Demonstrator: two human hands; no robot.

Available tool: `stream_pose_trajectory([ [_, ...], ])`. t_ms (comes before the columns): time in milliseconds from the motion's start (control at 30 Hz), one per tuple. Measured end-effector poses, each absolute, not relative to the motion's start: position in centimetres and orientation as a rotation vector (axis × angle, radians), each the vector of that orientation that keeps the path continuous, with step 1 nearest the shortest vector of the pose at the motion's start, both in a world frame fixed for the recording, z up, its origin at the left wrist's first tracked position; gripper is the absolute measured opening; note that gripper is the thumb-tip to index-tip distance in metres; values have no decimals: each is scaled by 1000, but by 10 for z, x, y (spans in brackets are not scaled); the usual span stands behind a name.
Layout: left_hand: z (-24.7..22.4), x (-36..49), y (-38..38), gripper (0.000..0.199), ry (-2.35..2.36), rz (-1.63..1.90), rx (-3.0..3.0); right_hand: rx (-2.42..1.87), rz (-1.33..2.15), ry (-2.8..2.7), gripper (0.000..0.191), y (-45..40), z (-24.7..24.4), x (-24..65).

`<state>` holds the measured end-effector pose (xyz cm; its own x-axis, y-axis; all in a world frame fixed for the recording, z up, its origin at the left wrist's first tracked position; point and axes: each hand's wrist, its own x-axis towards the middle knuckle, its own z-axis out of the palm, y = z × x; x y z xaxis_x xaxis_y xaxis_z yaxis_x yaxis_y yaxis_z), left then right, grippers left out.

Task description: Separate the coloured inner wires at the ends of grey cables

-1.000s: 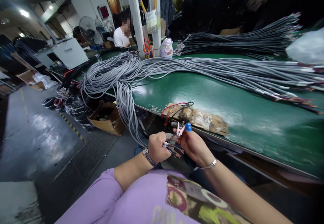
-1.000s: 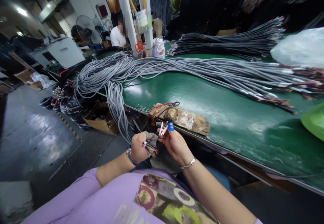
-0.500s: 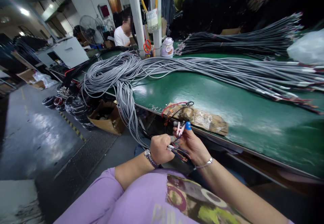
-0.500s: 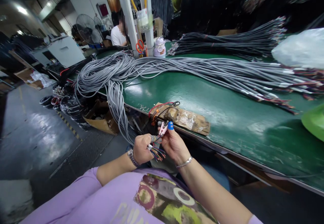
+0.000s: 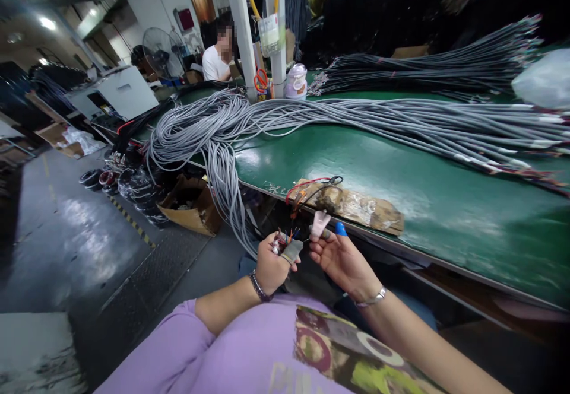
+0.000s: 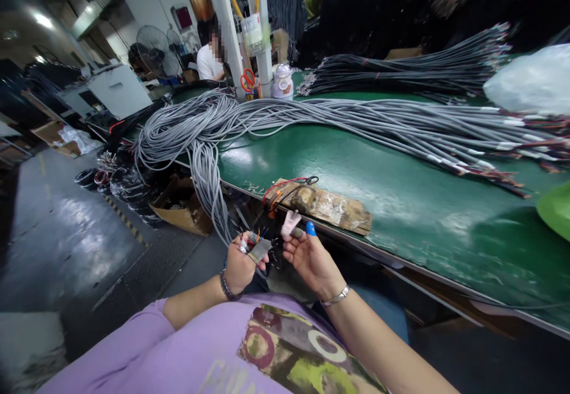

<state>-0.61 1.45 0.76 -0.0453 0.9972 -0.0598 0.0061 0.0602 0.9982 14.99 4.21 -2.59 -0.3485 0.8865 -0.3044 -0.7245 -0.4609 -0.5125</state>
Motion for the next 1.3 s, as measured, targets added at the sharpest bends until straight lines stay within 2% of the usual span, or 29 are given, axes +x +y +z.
stream_pose_trajectory([
  [233,-3,-6,17,39,1222,1227,1029,-735,1988,-628,14,28,-22,144],
  [500,-7,0,25,43,973,1173,972,-778,1922,-755,15,30,-14,147],
  [700,-2,4,33,48,754,1152,797,-1205,1584,-807,24,36,-21,186],
  [867,-2,-4,31,49,817,986,763,-1533,1148,-1183,20,28,-16,217],
  [1000,1,-6,20,45,829,812,905,-1438,1328,-1388,33,13,2,211],
  [1133,1,-2,11,36,830,667,1024,-1209,1369,-1465,36,0,20,187],
  [1300,-4,3,2,26,823,464,1223,-1171,1249,-1543,23,-7,24,170],
])
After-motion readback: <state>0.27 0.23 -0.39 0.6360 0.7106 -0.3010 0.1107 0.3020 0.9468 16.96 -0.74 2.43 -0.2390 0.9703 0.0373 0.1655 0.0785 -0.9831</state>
